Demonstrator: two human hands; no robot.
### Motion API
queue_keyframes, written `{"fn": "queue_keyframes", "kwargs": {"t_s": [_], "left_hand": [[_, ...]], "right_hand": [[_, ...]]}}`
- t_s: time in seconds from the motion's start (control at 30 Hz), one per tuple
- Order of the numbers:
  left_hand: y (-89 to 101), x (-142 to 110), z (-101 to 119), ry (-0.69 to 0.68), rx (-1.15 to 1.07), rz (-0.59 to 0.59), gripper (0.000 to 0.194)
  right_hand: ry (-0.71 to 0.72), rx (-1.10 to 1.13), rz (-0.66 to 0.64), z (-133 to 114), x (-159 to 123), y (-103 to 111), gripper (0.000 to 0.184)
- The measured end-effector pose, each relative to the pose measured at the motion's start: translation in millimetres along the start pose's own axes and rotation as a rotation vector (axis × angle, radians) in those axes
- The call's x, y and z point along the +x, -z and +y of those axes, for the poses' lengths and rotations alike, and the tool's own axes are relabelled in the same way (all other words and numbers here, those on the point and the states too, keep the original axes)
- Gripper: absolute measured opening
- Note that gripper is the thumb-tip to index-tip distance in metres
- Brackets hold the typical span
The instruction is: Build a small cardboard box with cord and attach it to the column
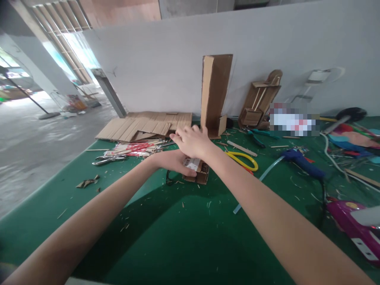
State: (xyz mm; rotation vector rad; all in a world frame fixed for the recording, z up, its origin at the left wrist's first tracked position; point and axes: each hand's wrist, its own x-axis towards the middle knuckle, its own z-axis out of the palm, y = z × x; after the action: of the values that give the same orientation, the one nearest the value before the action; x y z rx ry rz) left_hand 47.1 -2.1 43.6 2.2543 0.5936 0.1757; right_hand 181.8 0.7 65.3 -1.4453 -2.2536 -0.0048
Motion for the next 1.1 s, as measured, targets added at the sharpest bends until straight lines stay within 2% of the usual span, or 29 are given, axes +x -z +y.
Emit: {"fn": "queue_keyframes", "kwargs": {"t_s": [0.1,0.23,0.43,0.63,0.7,0.77,0.83,0.9,0.93,1.03,1.1], "left_hand": [[-2.5,2,0,-0.031,0.008,0.009,0.052],[-3.0,2,4,0.001,0.022,0.01,0.048],[-3.6,2,3,0.029,0.017,-0.005,0.053],[-6.7,2,5,-0.029,-0.014,0.019,0.05],[-7.2,1,5,-0.029,-0.017,0.042,0.054],[-6.0,1,4,-0.026,-0.047,0.098,0.065],[-2.6,-1,-1,-0.021,-0.161,0.132,0.077],[2.3,-5,-8,-0.011,-0.392,0.138,0.076],[4.8,-7,-12,-0.012,-0.532,0.15,0.073],[9.1,-9,-21,-0.048,-0.862,0.275,0.064],[6.5,-5,-22,-0.051,-0.923,0.389,0.06]], "right_hand": [[0.012,-0.021,0.01,3,-10,-8,0.056],[0.024,-0.012,-0.015,-1,-16,-3,0.062],[0.031,0.026,0.018,-3,-17,-1,0.066],[-0.016,0.025,-0.019,-7,-23,1,0.067],[-0.029,0.092,-0.023,-8,-22,4,0.065],[-0.042,0.253,0.051,-7,-18,10,0.064],[-0.045,0.415,0.232,-3,-13,19,0.064],[-0.035,0.506,0.413,4,-12,31,0.06],[-0.032,0.539,0.458,8,-13,36,0.056],[-0.098,0.658,0.443,20,-31,38,0.048],[-0.193,0.759,0.398,24,-51,27,0.05]]}}
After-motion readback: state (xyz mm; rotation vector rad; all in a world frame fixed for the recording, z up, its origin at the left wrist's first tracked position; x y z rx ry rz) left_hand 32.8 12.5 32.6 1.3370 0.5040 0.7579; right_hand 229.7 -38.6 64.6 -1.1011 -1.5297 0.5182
